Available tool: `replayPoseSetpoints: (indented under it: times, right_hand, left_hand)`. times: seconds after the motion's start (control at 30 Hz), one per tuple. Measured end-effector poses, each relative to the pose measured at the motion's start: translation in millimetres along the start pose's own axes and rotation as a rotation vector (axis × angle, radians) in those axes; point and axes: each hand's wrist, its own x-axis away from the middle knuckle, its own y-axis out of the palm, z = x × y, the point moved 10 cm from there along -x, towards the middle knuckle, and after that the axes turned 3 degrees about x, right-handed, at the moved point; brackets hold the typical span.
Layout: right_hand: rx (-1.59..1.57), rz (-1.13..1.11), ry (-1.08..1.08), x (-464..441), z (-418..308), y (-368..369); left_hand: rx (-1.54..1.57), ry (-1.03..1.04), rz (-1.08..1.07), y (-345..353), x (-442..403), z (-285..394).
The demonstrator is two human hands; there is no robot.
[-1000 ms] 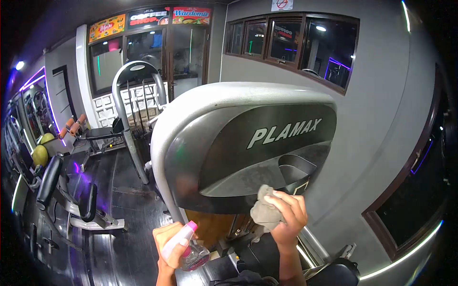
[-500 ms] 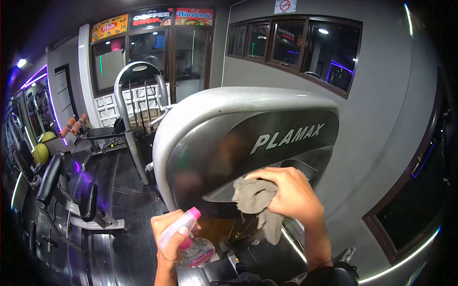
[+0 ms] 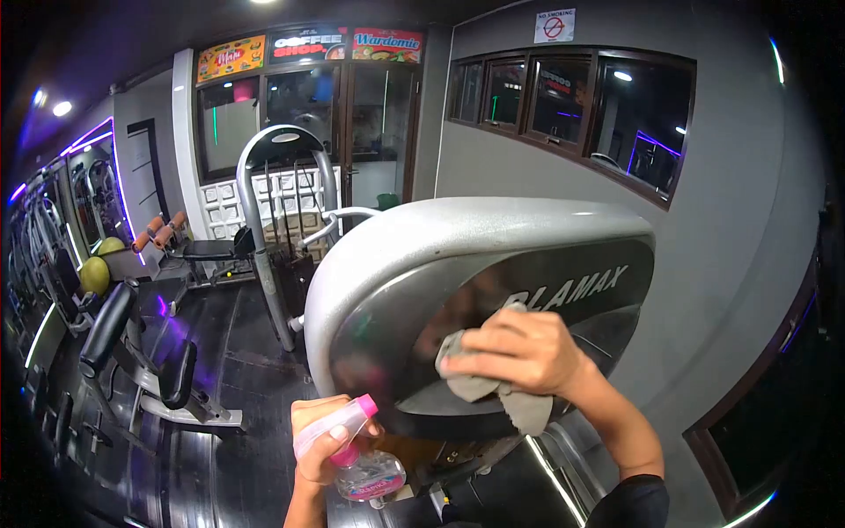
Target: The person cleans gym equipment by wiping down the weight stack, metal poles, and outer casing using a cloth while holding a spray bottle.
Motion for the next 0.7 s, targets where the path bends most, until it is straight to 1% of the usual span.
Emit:
replayPoseSetpoints:
  times: [0.07, 0.13, 0.2, 0.23, 0.27, 0.3, 0.33, 0.43, 0.47, 0.53, 0.6, 0.7]
  right_hand:
    - [-0.048, -0.099, -0.108, 3.6, -9.3, 10.8]
    - [-0.097, -0.191, -0.178, 5.3, -18.0, 18.2]
    - [-0.078, -0.213, -0.219, 8.8, -23.5, 20.8]
    - [-0.081, -0.213, -0.221, 7.9, -22.5, 17.7]
    - [-0.013, -0.209, -0.262, 5.6, -21.9, 12.7]
    - [0.057, -0.204, -0.303, 2.3, -20.2, 7.4]
    - [0.090, -0.219, -0.288, -2.5, -7.8, 3.4]
    - [0.192, -0.101, -0.207, -14.8, 15.3, -23.4]
    - [0.233, -0.017, -0.163, -14.9, 24.6, -32.1]
    - [0.214, 0.105, -0.088, -20.1, 38.5, -45.9]
    - [0.216, 0.111, -0.100, -16.7, 31.6, -37.4]
    - [0.115, 0.143, -0.105, -12.3, 16.7, -24.1]
  left_hand:
    - [0.101, -0.071, 0.026, 0.5, -0.9, -8.2]
    - [0.137, -0.052, 0.034, -2.0, -0.5, -12.9]
    - [0.170, -0.035, 0.039, -1.0, -0.4, -14.9]
    - [0.237, -0.021, 0.086, -1.9, -0.1, -14.9]
    - [0.303, -0.007, 0.132, -4.7, -0.4, -14.9]
    - [0.312, -0.003, 0.125, -5.4, -0.5, -14.9]
    - [0.307, -0.004, 0.127, -7.3, -3.9, -17.5]
    - [0.337, 0.008, 0.136, -7.8, -3.7, -20.6]
    - [0.353, -0.002, 0.137, -7.8, -3.7, -21.7]
    - [0.366, -0.010, 0.139, -9.4, -2.4, -22.7]
    - [0.363, -0.013, 0.118, -10.0, -2.2, -23.2]
    - [0.408, -0.019, 0.097, -11.3, -1.4, -25.5]
